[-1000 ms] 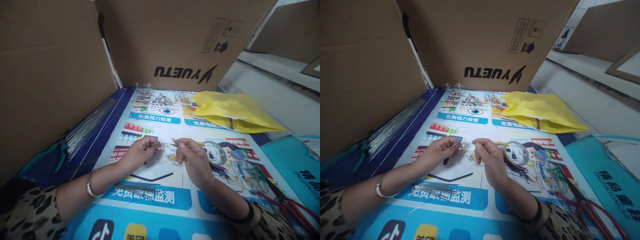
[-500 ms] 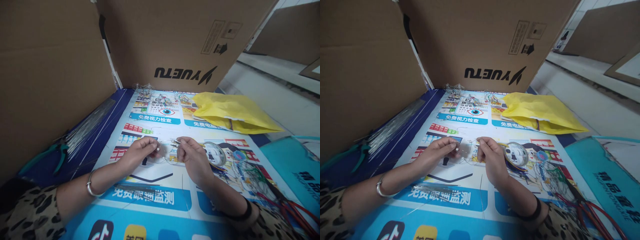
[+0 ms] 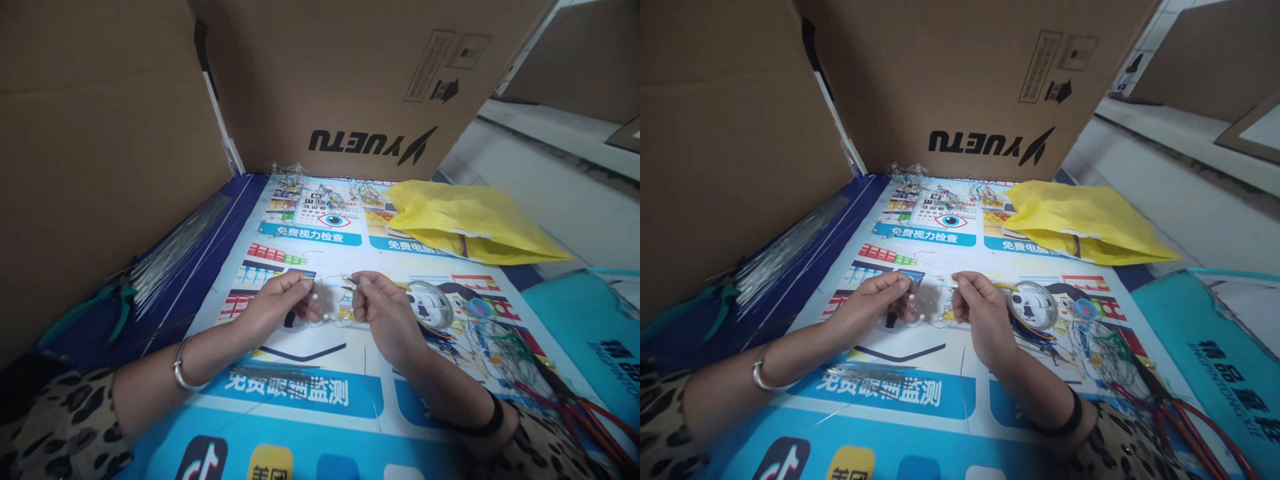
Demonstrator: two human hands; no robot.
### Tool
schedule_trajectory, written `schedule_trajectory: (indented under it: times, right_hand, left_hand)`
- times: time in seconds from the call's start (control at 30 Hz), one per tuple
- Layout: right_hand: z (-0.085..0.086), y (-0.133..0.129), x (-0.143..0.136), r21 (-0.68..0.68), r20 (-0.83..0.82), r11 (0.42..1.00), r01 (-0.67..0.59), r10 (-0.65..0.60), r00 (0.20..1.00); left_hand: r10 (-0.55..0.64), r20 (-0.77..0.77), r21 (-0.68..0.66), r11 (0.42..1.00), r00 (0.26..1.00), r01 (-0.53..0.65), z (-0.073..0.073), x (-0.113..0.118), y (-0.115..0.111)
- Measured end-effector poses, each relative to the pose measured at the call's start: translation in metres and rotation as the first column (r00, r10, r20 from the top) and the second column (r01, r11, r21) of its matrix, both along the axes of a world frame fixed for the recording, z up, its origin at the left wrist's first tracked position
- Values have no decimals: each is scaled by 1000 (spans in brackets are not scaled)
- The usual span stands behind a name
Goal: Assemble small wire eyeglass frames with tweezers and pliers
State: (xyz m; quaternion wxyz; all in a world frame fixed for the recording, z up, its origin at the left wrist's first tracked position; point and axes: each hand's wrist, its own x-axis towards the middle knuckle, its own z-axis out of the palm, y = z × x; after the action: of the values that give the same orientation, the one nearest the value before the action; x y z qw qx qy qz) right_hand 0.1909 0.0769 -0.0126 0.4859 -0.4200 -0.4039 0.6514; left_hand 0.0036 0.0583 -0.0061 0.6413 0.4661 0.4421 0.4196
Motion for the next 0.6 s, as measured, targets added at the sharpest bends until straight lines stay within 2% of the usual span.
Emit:
schedule_trajectory:
  times: [0.37,0.6]
  right_hand:
    - [0,1,0,-65,20,998,-22,23,1000]
    - [-2,-1,2,-1,93,993,-118,117,989]
  left_hand:
    - [-31,13,-26,999,999,31,-1,-1,0]
    - [8,10,-13,1000,1000,-8,-2,-2,0]
